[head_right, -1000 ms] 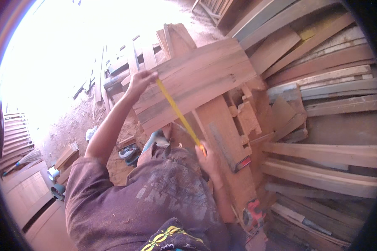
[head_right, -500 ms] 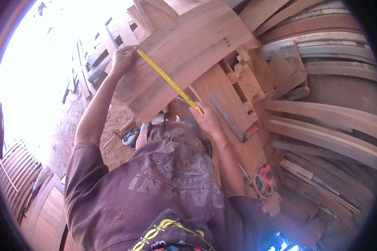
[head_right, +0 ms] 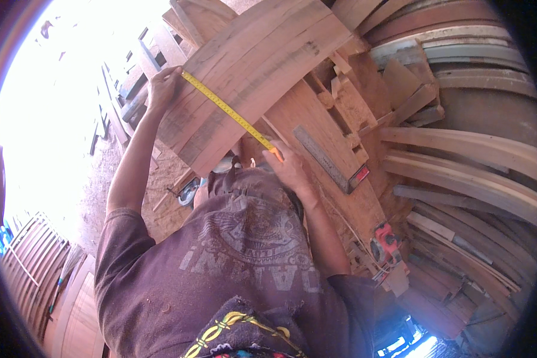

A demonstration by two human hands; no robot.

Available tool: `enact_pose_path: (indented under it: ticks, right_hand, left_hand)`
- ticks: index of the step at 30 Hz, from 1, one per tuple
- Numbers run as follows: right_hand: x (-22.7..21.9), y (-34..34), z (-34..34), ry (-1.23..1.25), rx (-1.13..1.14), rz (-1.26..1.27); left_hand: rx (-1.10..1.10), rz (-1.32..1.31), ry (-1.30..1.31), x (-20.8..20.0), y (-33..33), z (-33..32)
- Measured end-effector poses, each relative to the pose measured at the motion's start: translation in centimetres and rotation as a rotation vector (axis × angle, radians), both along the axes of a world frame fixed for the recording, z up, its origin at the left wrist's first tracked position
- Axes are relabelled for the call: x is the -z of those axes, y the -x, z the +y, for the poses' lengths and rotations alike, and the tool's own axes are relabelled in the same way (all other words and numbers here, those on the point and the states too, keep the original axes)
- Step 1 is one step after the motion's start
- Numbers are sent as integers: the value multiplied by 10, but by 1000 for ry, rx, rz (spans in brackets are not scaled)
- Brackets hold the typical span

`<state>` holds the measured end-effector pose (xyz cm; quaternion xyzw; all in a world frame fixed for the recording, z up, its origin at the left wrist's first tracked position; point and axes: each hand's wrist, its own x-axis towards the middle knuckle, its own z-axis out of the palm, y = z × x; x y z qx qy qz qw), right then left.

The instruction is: The person uses a circular saw to cut wooden planks in a workshop. They measure and mark the wood with a tape measure and square, then cut the planks and stack them on a workbench.

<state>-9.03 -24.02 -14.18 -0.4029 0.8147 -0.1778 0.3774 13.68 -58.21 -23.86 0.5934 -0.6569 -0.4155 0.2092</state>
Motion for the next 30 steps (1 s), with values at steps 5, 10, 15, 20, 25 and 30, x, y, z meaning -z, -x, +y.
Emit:
enact_pose_path:
  ticks: [5, 10, 15, 20, 25, 30]
  right_hand:
    - [1, 1, -1, 1, -16, -11]
    - [6, 4, 2, 60, -7, -25]
    - [1, 48, -14, 56, 117, -11]
    - [-11, 110, -56, 72, -1, 184]
    - [-10, 150, -93, -5, -37, 214]
    - [-2, 175, -64, 40, -30, 189]
  left_hand:
    - [-8, -54, -7, -3, 2, 0]
    - [25, -68, -48, -17, 6, 6]
    - [35, -181, 325, -31, 36, 36]
    - [446, -237, 350, -50, 112, 111]
    - [526, -300, 326, -29, 149, 144]
    - [520, -358, 378, -25, 150, 147]
